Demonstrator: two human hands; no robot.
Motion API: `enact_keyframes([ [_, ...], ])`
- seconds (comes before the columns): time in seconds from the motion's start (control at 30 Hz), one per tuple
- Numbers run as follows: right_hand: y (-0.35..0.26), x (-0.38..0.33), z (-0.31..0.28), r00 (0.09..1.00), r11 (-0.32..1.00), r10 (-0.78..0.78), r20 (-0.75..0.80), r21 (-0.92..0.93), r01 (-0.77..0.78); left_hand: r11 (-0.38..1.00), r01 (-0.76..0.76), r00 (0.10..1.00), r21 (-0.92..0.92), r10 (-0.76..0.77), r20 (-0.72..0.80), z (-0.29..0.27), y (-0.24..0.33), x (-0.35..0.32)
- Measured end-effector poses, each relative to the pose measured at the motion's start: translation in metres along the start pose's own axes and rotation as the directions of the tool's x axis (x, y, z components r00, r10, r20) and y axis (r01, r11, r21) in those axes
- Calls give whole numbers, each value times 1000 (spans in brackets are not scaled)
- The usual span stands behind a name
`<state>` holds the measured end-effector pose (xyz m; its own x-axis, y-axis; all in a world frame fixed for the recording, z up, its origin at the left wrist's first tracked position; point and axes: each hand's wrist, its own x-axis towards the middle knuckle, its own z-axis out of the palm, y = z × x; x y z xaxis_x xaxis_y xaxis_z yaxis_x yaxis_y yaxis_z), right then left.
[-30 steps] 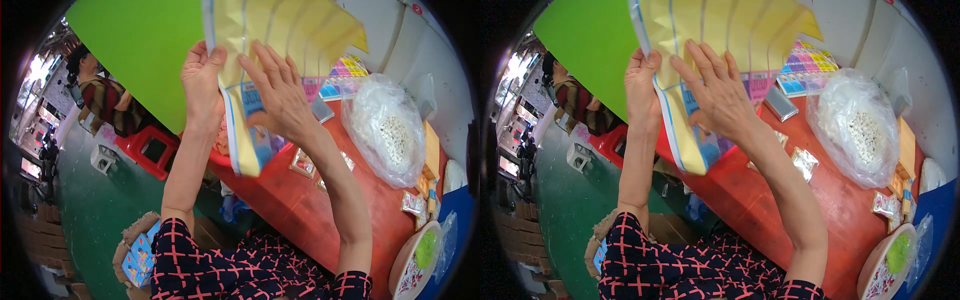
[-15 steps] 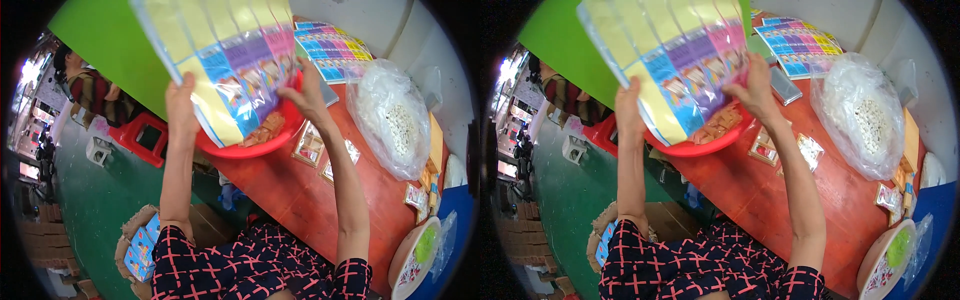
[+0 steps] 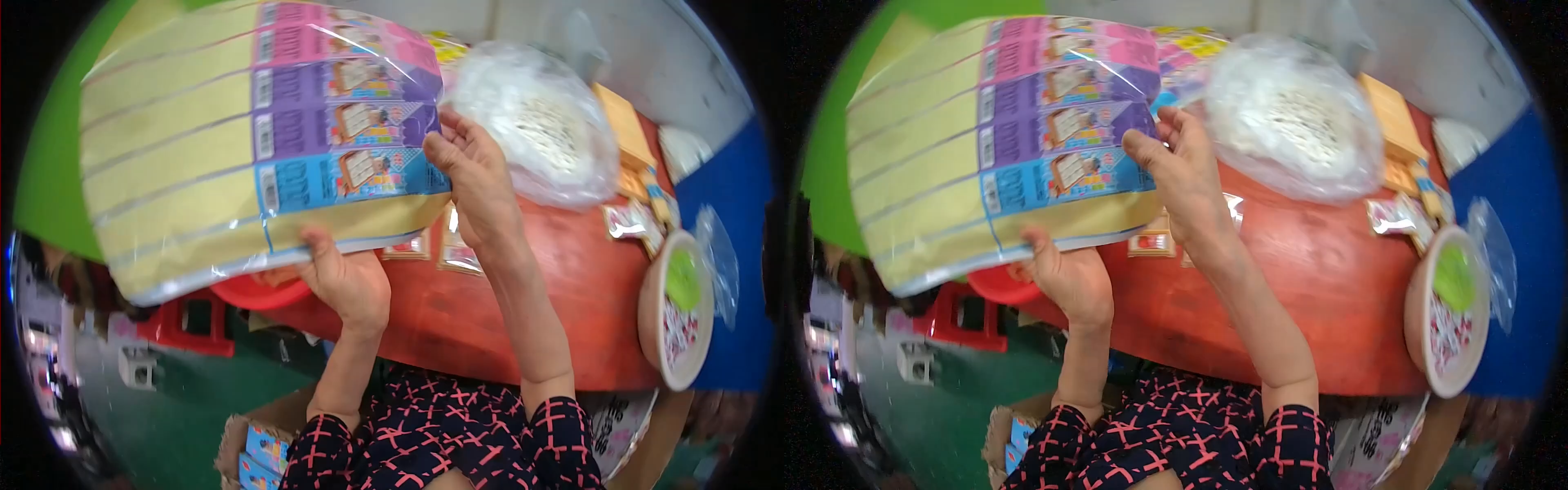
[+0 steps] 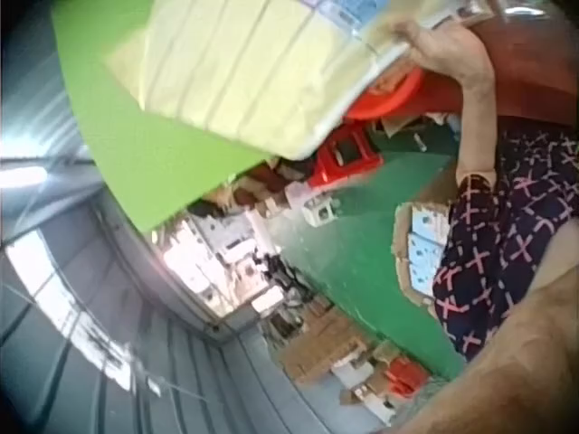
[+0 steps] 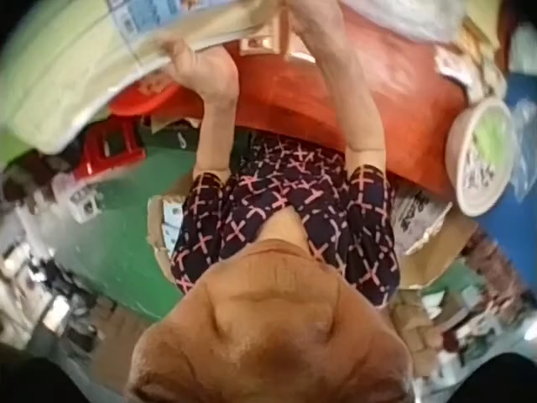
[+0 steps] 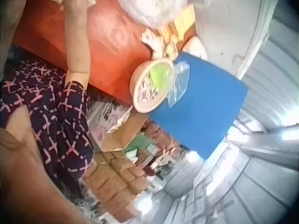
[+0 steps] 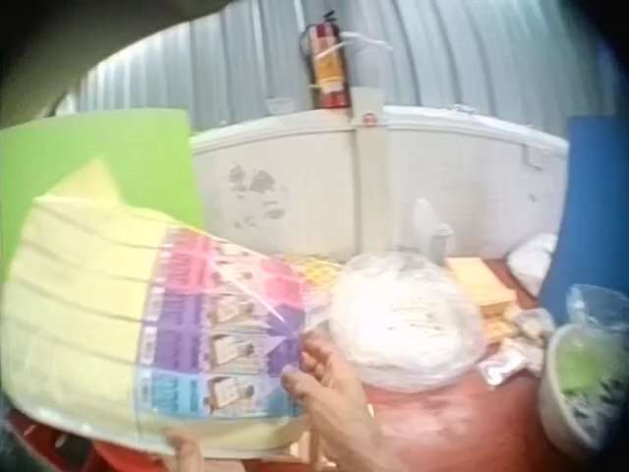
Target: Packaging small white cubes and pink items into plastic trays and sealing them with adhesive strips.
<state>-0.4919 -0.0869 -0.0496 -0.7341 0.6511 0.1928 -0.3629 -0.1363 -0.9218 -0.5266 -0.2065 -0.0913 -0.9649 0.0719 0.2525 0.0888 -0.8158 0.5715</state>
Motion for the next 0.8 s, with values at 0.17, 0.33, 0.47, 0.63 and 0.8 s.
enact_keyframes([
  [0.17,-52,-42,-112,984,958,-160,-83,226,175,918,210,936,335,-288,202,-6,-55,-109],
  [0.33,-117,-196,-236,911,977,-215,-353,-88,196,741,-529,-48,413,-513,857,5,-51,-191],
  [0.47,-156,-407,-292,721,926,-236,-652,-376,-37,913,-39,-251,405,-401,881,-28,-100,-248],
  [0.63,-188,-628,-171,286,643,-457,-842,-535,-548,636,340,-500,693,-502,706,9,-84,-279],
  [0.8,-208,-566,-150,503,242,-103,-858,-512,-824,949,292,-222,121,-56,973,59,-38,-307],
])
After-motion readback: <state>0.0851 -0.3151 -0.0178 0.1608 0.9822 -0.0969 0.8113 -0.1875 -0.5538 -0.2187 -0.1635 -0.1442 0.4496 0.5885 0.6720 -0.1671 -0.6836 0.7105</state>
